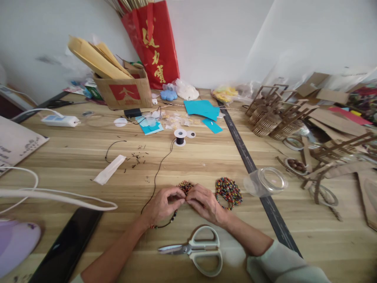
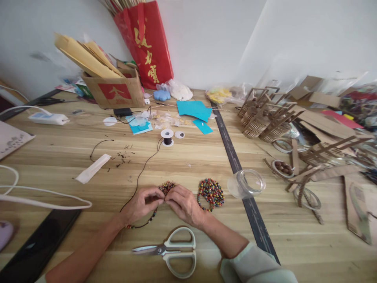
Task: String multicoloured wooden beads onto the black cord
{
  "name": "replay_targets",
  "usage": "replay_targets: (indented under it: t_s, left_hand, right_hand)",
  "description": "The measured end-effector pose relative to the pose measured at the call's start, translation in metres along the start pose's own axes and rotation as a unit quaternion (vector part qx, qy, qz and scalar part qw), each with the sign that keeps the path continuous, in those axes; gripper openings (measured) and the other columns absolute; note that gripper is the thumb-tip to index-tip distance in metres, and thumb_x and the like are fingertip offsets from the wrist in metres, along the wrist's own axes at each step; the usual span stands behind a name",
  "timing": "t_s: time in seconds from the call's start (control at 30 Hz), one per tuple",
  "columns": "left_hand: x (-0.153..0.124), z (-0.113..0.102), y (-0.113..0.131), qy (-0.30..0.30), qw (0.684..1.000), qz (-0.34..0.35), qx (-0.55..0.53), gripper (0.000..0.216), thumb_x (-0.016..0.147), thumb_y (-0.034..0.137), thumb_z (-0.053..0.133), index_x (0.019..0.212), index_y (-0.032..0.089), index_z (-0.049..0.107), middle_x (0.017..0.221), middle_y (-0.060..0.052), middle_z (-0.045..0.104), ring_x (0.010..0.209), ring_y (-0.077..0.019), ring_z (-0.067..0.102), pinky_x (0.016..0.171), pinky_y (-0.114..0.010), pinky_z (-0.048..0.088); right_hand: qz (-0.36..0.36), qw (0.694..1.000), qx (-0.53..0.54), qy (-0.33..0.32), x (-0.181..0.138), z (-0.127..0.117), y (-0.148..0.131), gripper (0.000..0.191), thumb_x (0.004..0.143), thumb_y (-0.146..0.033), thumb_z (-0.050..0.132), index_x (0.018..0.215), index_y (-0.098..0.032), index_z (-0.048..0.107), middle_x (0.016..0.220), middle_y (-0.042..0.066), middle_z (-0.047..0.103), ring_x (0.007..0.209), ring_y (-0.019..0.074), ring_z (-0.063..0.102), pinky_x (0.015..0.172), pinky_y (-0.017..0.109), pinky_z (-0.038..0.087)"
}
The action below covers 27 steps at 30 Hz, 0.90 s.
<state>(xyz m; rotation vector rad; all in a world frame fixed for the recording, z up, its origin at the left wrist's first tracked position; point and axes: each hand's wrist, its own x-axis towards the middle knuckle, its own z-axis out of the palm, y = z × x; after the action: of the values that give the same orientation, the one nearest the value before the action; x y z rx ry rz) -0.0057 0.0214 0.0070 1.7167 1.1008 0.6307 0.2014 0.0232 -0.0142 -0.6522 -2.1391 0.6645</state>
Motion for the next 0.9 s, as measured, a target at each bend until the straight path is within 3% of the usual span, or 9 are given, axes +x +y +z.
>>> replay_targets:
  t_s: [0.9]
  left_hand:
    - [0.0006,0.0004,-0.0011,0.011,1.0,-0.002,0.025,0.01,0.081,0.022,0.064,0.078,0.016,0.072,0.078,-0.002,0.072,0.074,-0.0168,0.062,0.072,-0.025,0.044]
  right_hand:
    - [0.002,1.0,-0.01,0.01,0.0032,0.0011,-0.003,0.008,0.098,-0.022,0.052,0.095,-0.018,0.059,0.084,0.008,0.065,0.081,0.0189,0.059,0.073,0.032,0.052]
